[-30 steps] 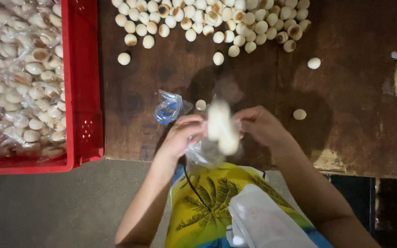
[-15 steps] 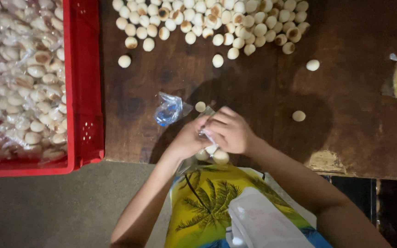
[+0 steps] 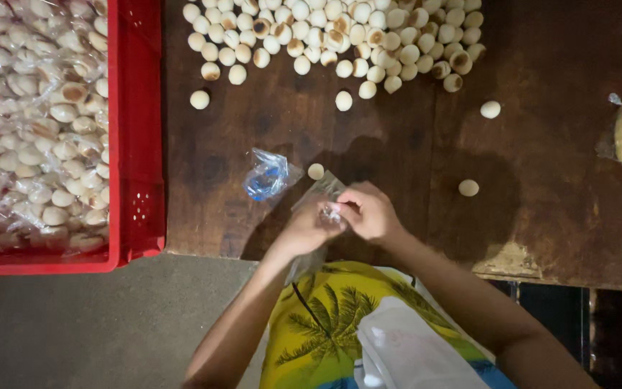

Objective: The person separates plastic bags and packs small bread rolls from the table into the bags by hand.

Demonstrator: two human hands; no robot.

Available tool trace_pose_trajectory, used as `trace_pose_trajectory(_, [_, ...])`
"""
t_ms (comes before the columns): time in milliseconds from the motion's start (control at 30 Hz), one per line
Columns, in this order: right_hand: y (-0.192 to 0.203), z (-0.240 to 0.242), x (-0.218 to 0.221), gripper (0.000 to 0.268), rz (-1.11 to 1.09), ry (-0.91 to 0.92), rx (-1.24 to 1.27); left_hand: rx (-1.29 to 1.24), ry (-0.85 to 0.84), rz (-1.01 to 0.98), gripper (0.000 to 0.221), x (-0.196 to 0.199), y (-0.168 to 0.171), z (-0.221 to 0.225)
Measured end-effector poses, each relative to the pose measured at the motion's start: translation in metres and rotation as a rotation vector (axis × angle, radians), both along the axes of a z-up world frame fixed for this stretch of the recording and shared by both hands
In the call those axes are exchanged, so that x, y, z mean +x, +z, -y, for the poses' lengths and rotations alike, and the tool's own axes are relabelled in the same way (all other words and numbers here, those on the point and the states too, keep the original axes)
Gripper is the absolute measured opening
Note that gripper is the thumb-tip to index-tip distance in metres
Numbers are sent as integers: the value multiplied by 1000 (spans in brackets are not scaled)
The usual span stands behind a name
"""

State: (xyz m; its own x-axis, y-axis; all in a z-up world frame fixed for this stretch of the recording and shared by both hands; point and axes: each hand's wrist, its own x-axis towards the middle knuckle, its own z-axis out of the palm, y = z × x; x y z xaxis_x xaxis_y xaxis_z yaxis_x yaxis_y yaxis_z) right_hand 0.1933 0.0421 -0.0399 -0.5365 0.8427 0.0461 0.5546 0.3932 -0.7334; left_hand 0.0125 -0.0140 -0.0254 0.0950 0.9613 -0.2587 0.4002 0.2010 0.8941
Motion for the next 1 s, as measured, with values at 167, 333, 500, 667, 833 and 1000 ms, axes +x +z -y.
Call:
trace_pose_trajectory(167, [9, -16, 25, 19, -416, 226, -651, 253, -45, 207, 19, 7, 26, 11])
trace_pose_trajectory(333, [-11, 4, 22, 32, -581, 6, -1022, 414, 19, -312, 19, -16, 69, 30])
trace_pose_trajectory(500, [-2, 6, 31, 26, -325, 173, -954, 196, 163, -119, 17, -50, 92, 47])
trace_pose_trajectory(667, [-12, -15, 35, 33, -497, -47, -997, 443, 727, -170, 10, -159, 131, 47])
trace_pose_trajectory(833, [10, -17, 37, 32, -471, -133, -851, 650, 757, -310, 22, -186, 160, 48])
trace_pose_trajectory(1000, [75, 8, 17, 70, -330, 362, -79, 216, 232, 77, 27, -91, 103, 26])
